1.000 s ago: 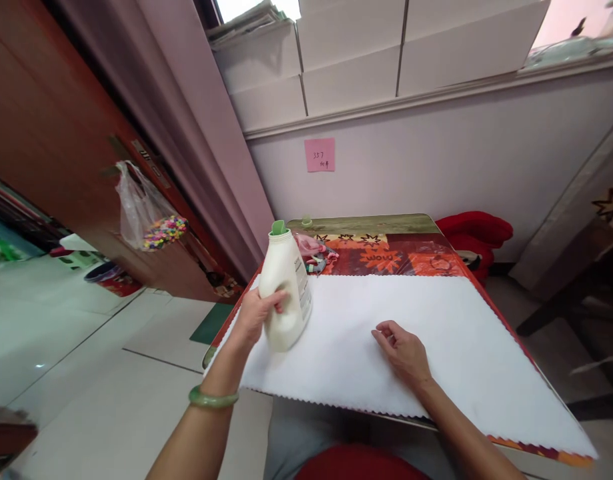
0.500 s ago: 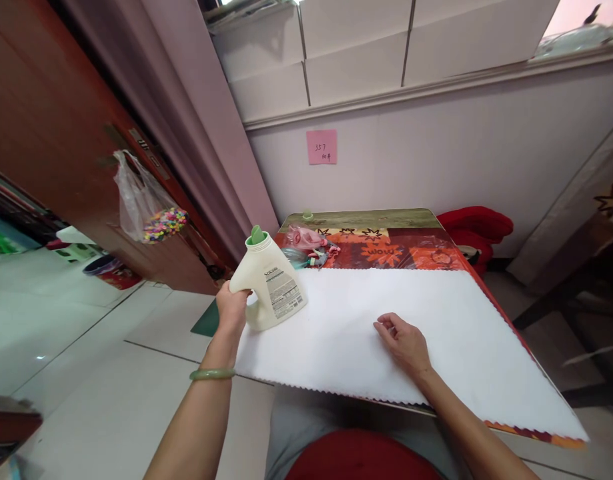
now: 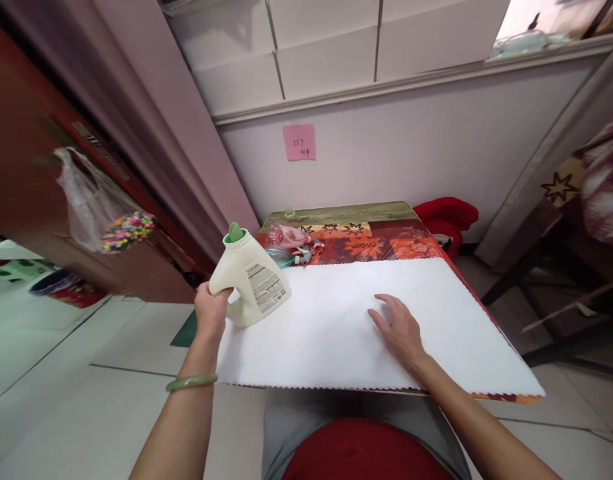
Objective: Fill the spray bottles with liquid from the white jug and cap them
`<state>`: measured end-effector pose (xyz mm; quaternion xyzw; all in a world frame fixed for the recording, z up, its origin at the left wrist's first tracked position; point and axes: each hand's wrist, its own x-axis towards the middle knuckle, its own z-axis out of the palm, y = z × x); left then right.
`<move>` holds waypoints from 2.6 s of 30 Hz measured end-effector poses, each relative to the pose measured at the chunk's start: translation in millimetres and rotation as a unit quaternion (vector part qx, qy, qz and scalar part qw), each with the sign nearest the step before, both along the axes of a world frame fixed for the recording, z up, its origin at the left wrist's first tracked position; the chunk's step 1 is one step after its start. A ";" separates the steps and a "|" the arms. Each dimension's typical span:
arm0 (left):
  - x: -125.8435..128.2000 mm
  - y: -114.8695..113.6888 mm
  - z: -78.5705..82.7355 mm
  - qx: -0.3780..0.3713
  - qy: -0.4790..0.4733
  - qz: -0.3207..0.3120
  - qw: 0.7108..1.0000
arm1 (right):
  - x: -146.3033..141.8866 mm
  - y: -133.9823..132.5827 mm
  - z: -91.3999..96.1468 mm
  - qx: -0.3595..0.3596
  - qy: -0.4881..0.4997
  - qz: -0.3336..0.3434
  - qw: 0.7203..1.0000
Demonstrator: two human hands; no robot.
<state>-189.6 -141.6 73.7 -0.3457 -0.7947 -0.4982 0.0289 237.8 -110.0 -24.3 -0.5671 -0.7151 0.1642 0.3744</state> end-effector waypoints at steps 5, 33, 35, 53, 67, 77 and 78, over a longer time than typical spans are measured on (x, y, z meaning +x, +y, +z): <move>39.9 -30.1 -4.7 0.132 0.162 -0.033 0.977 | 51.2 28.0 -1.6 -0.051 -0.196 -0.095 0.975; 168.0 -30.7 -96.8 -0.317 0.209 -0.302 0.874 | 74.0 20.7 -22.4 -0.066 -0.243 -0.107 0.962; 179.5 -25.1 -91.2 -0.260 0.191 -0.301 0.897 | 56.9 14.7 -8.8 -0.037 -0.179 -0.069 0.981; 192.7 -22.7 -90.7 -0.279 0.152 -0.344 0.884 | 32.7 -1.8 -15.6 -0.116 -0.257 0.071 0.957; 249.5 54.0 61.8 -0.031 -0.293 -0.442 0.847 | -60.5 40.3 154.0 -0.220 0.354 0.140 0.898; 255.0 61.5 61.3 0.025 -0.332 -0.443 0.833 | -68.3 50.1 149.6 -0.196 0.339 0.132 0.911; 255.4 62.4 59.5 0.023 -0.336 -0.440 0.832 | -67.9 51.4 148.1 -0.197 0.333 0.137 0.912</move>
